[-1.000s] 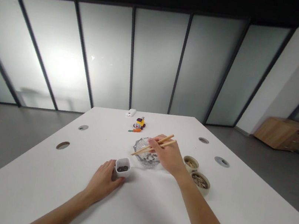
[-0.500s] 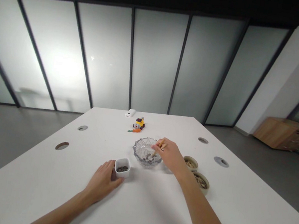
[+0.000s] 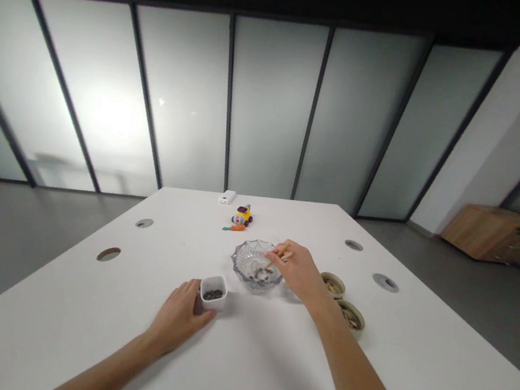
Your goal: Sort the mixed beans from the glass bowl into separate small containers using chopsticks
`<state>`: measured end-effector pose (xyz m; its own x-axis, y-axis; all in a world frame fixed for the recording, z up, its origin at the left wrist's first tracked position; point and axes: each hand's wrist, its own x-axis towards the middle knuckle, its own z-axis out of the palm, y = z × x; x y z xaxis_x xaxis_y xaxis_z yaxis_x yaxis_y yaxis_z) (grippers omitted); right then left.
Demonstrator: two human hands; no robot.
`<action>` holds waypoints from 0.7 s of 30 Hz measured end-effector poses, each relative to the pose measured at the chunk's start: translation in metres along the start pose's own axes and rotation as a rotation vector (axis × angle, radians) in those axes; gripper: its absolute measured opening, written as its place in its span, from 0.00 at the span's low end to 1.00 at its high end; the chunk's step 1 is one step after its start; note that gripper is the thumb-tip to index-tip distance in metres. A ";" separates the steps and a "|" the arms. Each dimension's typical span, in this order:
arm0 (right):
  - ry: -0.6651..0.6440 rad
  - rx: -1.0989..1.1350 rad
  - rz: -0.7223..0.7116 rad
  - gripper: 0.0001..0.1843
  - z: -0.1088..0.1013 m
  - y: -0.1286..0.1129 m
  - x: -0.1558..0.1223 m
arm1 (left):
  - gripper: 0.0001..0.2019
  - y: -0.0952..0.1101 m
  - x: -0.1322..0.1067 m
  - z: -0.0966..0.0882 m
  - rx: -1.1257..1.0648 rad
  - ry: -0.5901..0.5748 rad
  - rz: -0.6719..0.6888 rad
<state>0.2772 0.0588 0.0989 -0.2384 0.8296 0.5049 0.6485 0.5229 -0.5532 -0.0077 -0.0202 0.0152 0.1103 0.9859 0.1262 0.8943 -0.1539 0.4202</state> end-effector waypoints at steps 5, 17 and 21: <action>0.076 0.108 -0.019 0.19 -0.007 -0.015 0.000 | 0.13 -0.001 -0.001 0.001 -0.008 0.013 0.015; -0.114 0.386 0.071 0.19 -0.004 -0.079 -0.013 | 0.12 0.001 0.000 -0.001 -0.017 -0.004 0.002; 0.051 0.173 -0.054 0.17 -0.010 -0.062 -0.008 | 0.13 0.001 0.000 -0.002 -0.020 -0.011 0.003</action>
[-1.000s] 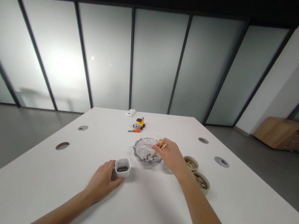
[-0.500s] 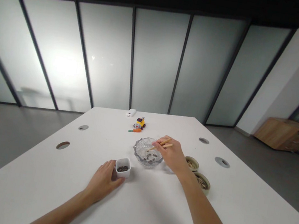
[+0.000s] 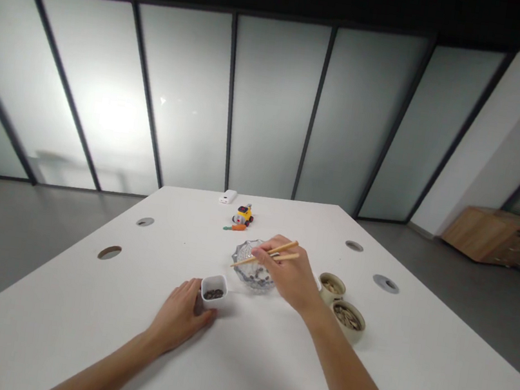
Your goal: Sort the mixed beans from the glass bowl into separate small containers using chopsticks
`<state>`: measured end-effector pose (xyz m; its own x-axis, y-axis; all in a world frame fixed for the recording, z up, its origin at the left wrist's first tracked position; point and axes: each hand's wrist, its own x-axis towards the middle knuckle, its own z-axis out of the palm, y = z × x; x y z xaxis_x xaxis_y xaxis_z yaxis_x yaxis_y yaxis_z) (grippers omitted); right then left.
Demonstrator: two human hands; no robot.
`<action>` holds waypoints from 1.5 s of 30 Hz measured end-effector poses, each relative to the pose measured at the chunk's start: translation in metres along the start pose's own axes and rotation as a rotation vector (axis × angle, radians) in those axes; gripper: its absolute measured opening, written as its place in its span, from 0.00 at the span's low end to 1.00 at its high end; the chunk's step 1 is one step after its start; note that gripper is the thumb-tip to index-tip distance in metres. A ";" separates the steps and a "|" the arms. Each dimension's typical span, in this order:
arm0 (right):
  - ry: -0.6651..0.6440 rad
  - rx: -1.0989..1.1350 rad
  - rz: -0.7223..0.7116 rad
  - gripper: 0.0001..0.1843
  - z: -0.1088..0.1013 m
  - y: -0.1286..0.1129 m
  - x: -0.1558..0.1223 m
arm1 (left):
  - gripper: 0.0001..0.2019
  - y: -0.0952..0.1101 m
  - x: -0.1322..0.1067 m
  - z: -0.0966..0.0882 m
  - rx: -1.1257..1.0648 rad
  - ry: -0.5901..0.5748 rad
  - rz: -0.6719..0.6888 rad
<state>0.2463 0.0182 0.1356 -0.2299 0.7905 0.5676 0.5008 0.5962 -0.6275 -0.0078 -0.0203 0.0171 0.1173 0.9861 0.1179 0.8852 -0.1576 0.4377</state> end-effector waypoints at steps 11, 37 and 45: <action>-0.094 -0.311 0.065 0.15 -0.001 0.065 0.002 | 0.14 -0.001 0.001 0.003 0.022 0.011 0.001; 0.059 -0.067 0.087 0.24 -0.013 0.081 0.006 | 0.14 -0.001 0.000 0.002 0.036 -0.003 -0.007; 0.077 -0.099 0.052 0.26 -0.013 0.084 0.008 | 0.14 -0.003 0.001 0.004 0.022 0.014 0.009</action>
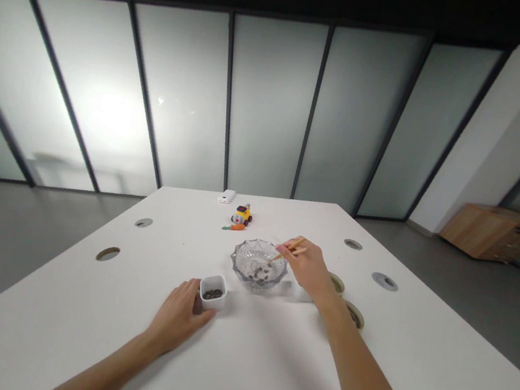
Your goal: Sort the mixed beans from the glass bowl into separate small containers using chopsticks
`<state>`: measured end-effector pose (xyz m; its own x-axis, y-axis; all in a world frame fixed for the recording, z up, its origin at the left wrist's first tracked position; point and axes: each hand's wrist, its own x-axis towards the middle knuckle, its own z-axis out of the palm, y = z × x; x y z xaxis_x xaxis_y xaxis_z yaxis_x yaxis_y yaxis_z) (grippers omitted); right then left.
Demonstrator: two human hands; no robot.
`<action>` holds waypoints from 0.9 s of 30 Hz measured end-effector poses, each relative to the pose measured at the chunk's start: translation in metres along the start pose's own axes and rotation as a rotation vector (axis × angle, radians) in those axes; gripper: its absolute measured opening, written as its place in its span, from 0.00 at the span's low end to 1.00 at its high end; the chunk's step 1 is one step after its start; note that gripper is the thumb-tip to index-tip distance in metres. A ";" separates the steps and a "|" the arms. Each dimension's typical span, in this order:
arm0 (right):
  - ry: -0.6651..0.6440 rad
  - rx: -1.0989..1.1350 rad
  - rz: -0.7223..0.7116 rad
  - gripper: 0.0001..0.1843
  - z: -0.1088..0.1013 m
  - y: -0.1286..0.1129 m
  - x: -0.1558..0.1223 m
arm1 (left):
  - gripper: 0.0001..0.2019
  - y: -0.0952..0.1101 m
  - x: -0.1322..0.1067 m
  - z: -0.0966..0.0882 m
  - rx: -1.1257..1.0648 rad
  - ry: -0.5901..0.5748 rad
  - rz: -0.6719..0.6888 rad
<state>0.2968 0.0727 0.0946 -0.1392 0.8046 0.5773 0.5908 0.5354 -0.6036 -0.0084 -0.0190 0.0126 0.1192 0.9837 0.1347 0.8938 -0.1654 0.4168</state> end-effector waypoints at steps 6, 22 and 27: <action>-0.021 -0.024 0.031 0.19 0.011 0.004 -0.004 | 0.14 0.000 0.000 0.000 0.007 -0.004 0.002; -0.074 -0.005 0.062 0.18 0.011 0.000 -0.006 | 0.14 0.003 -0.001 -0.004 0.017 -0.013 -0.006; -0.047 -0.003 0.063 0.20 0.012 0.000 -0.006 | 0.14 0.002 -0.001 -0.003 0.014 -0.011 -0.005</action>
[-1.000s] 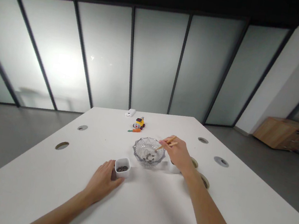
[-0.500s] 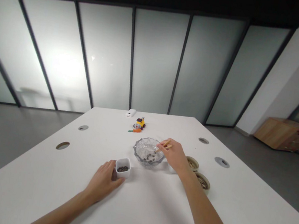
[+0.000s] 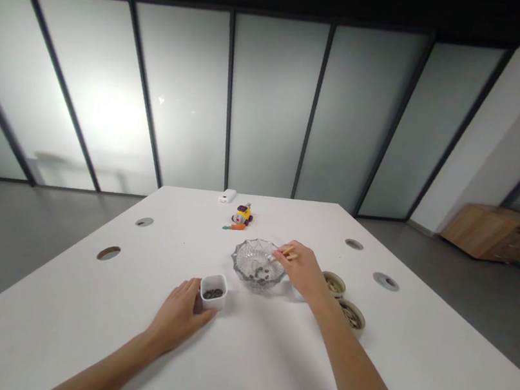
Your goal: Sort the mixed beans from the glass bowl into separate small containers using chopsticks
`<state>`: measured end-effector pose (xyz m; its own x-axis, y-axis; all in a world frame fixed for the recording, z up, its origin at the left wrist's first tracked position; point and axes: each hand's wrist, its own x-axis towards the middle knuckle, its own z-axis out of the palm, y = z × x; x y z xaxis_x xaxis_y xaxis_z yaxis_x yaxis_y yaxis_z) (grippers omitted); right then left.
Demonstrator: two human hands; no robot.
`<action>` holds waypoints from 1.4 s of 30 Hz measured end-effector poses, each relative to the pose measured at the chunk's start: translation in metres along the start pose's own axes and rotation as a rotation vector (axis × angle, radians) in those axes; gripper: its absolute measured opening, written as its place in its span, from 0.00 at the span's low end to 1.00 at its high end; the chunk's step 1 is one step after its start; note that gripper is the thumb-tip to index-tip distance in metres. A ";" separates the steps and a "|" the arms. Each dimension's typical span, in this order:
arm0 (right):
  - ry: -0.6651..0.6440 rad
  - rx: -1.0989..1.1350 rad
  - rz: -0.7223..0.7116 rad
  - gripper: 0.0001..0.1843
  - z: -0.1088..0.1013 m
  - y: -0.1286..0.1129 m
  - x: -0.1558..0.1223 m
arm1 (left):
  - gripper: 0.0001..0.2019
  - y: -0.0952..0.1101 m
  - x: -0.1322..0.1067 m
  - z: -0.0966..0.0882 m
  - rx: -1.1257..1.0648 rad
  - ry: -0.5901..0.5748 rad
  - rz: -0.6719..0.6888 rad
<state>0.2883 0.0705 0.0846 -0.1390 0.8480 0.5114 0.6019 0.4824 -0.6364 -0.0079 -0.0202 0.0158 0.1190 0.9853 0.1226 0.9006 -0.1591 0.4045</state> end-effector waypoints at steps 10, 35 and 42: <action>0.033 0.227 0.091 0.19 -0.026 -0.045 0.000 | 0.13 0.000 0.000 0.000 -0.004 0.007 -0.010; -0.095 -0.094 -0.083 0.18 -0.010 -0.013 0.000 | 0.12 -0.001 0.001 0.003 0.002 0.010 0.005; -0.047 0.001 -0.018 0.20 -0.008 -0.004 0.001 | 0.13 0.000 0.000 0.000 -0.008 0.004 -0.001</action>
<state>0.2917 0.0673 0.0919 -0.1867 0.8485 0.4952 0.5981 0.4980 -0.6279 -0.0076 -0.0206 0.0156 0.1170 0.9852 0.1256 0.8975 -0.1590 0.4114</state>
